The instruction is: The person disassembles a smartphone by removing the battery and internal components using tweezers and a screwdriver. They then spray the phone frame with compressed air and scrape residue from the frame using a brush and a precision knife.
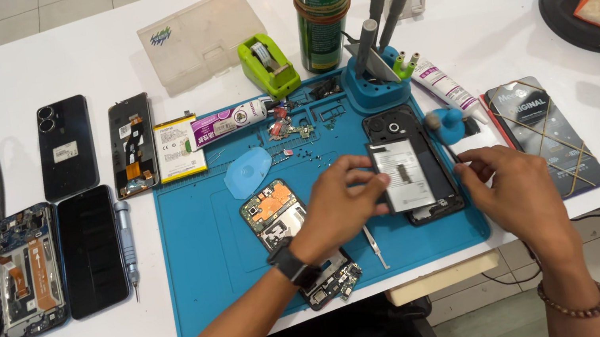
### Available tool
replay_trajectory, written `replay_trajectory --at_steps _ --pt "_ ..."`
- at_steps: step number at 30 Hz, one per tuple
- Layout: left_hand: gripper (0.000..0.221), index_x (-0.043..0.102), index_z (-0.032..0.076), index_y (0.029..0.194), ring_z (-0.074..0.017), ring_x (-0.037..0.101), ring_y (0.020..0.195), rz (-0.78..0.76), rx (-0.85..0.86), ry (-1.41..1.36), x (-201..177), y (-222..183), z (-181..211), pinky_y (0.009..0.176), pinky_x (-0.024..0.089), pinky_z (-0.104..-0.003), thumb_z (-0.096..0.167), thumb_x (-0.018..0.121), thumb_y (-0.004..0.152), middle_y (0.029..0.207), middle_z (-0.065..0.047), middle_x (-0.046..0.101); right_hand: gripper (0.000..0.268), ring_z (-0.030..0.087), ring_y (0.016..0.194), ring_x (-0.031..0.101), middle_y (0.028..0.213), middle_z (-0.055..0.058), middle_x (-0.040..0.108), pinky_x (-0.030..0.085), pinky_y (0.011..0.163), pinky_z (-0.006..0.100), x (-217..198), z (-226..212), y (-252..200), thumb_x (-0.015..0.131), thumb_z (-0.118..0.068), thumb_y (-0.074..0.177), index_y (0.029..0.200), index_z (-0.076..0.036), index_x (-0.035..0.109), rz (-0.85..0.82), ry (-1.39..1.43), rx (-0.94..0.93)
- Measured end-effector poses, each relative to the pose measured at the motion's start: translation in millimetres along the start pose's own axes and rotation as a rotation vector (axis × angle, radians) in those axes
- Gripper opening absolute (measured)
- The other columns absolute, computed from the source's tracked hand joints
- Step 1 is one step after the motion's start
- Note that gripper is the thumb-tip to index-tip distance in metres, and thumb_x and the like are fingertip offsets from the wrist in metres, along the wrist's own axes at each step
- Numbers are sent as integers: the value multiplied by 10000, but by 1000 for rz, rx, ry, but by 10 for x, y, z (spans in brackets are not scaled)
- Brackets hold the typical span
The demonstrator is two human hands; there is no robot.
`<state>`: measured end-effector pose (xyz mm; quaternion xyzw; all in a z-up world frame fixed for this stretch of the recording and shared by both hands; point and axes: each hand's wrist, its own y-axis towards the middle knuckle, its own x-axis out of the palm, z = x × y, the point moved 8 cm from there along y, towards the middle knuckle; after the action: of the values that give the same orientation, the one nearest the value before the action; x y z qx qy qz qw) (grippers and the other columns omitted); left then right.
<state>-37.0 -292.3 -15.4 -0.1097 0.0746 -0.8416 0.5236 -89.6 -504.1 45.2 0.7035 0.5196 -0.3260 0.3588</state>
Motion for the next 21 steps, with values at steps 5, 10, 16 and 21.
replay_trajectory --at_steps 5,10,16,21 --pt "411 501 -98 1208 -214 756 936 -6 4 -13 256 109 -85 725 670 -275 141 687 930 1131 -196 694 272 224 668 736 767 168 750 566 634 350 -29 100 -68 662 -193 940 1101 21 711 -4 118 198" --pt "394 562 -75 1077 -182 755 683 27 14 252 291 108 25 576 596 -265 208 755 883 813 -116 746 310 271 649 697 794 203 698 535 619 380 152 41 -123 578 -186 1032 1188 81 585 -65 76 228" --pt "392 612 -57 964 -263 735 615 56 94 572 286 16 253 572 560 -368 270 793 847 647 -137 711 284 274 689 703 923 216 721 544 609 390 173 -119 -167 684 -205 931 1057 48 705 -41 65 94" --pt "517 544 -106 1077 -370 724 856 161 262 648 287 -56 351 711 591 -424 241 822 815 976 -277 688 238 273 586 691 832 196 734 532 576 392 161 -26 -174 685 -190 926 1014 26 736 -40 49 147"
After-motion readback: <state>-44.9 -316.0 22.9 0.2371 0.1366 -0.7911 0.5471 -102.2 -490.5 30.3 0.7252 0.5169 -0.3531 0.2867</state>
